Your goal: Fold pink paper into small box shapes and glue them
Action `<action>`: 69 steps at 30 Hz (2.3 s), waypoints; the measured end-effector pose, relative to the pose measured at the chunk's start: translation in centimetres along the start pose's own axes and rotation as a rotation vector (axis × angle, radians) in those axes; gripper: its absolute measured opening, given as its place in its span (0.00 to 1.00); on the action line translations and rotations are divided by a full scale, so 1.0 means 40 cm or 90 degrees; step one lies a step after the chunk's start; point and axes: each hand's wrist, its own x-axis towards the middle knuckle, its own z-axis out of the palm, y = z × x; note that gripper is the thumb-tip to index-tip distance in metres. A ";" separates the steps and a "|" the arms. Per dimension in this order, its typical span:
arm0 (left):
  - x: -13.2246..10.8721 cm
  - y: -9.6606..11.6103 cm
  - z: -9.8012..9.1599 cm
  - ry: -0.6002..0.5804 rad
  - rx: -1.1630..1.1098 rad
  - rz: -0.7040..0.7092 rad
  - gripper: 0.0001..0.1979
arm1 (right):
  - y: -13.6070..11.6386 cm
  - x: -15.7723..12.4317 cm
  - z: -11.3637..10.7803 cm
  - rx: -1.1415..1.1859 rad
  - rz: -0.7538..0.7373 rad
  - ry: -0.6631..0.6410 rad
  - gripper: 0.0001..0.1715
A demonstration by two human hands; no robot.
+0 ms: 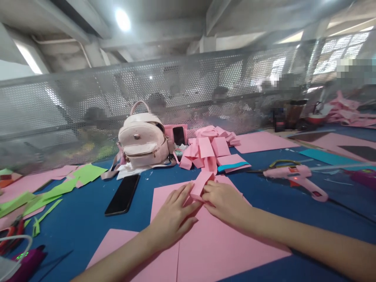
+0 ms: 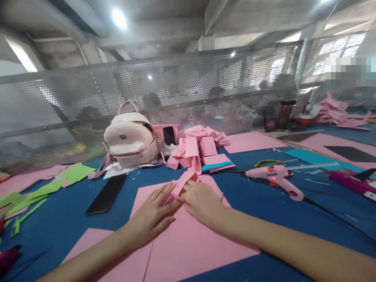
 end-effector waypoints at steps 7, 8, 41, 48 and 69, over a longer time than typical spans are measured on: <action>0.002 0.001 -0.004 0.095 -0.011 0.005 0.15 | 0.024 0.017 -0.027 0.012 0.013 0.054 0.14; 0.002 -0.003 -0.005 0.137 -0.025 0.001 0.12 | 0.028 0.019 -0.033 0.018 0.006 0.063 0.13; 0.002 -0.031 -0.025 0.382 0.010 0.118 0.13 | -0.010 -0.009 -0.038 0.277 -0.105 0.329 0.04; 0.001 -0.032 -0.028 0.381 0.026 0.123 0.15 | -0.010 -0.010 -0.041 0.255 -0.120 0.321 0.15; 0.000 -0.028 -0.047 0.372 0.011 0.139 0.16 | -0.025 -0.023 -0.035 0.267 -0.050 0.356 0.15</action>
